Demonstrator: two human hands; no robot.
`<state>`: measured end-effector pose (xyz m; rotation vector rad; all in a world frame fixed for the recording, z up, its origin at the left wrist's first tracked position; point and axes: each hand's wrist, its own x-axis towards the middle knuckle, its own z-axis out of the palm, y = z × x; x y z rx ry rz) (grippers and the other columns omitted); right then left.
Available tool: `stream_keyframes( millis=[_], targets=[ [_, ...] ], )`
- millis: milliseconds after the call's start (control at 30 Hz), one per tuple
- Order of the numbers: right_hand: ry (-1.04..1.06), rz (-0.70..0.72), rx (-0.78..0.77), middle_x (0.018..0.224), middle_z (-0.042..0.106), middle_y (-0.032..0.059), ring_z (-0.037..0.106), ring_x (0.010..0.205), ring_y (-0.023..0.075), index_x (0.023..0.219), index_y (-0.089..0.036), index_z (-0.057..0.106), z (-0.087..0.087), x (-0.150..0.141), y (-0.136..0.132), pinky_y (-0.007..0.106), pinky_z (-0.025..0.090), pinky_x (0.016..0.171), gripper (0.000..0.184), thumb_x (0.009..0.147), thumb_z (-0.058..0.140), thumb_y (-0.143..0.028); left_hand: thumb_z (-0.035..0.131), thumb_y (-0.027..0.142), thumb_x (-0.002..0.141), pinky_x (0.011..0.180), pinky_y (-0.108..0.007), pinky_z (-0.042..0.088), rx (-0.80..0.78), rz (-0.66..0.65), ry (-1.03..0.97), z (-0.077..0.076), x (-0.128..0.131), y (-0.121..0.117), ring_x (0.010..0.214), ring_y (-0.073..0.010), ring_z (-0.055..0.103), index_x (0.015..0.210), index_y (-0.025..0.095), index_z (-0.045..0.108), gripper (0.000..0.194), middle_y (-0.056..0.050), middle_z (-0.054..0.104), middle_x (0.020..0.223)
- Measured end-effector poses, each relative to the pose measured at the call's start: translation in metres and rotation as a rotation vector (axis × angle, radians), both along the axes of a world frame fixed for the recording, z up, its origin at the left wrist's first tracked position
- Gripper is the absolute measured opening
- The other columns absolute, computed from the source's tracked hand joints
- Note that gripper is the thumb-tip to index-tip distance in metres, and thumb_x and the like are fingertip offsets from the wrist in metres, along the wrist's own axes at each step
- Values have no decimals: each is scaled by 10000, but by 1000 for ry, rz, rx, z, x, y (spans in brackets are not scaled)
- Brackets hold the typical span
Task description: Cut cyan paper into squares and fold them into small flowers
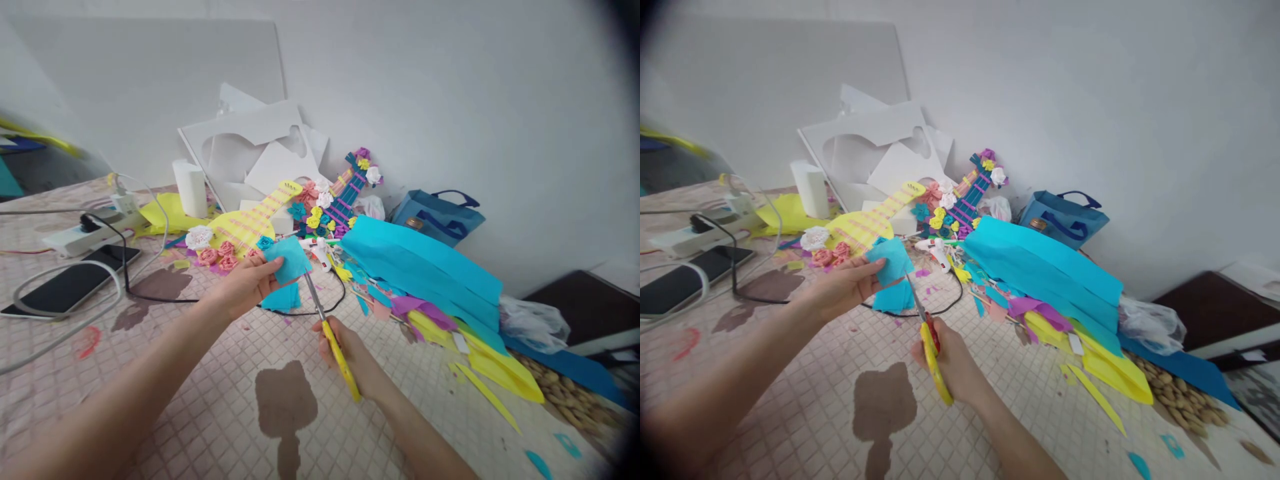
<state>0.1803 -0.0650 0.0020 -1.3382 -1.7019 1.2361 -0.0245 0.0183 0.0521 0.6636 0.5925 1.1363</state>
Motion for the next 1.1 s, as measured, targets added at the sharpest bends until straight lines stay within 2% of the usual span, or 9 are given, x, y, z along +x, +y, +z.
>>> stream_keyframes(
  millis=[100,233,333,500,933,1100],
  targets=[
    [-10,11,-4,716,446,-24,434,577,94,904,-194,479,2,-1,0,224,395,522,386,805,537,-563,676,89,774,794,-294,580,60,-35,4,-5,2,0,564,-91,635,667,108,667,109,-11,682,615],
    [-87,20,35,701,449,-26,421,572,94,923,-190,487,2,0,1,221,390,517,343,830,527,-518,693,111,763,729,-266,583,77,-21,35,-9,3,-1,633,-114,659,704,107,671,63,-31,696,660],
    [-110,17,38,688,446,-30,422,571,96,923,-194,486,1,0,0,222,402,523,321,838,522,-502,698,110,757,699,-253,579,101,-24,28,-10,4,-1,579,-100,638,705,109,672,57,-13,679,609],
    [-84,23,14,654,406,-44,389,545,92,912,-184,479,2,-2,0,227,409,513,367,820,526,-536,691,134,764,704,-261,570,75,-40,84,-9,3,-1,657,-130,668,763,102,672,37,-58,723,750],
    [-52,-1,-17,634,409,-42,438,540,105,898,-187,489,4,-5,-1,247,437,518,437,810,498,-615,726,161,736,645,-252,559,118,-19,84,-11,6,-2,598,-124,650,707,109,665,85,-39,703,678],
    [-98,-2,9,642,427,-37,439,541,101,922,-183,498,-2,-2,0,238,427,512,402,850,467,-578,716,176,749,711,-274,553,146,-35,88,-12,6,-2,658,-141,672,794,111,685,85,-59,728,744]
  ],
)
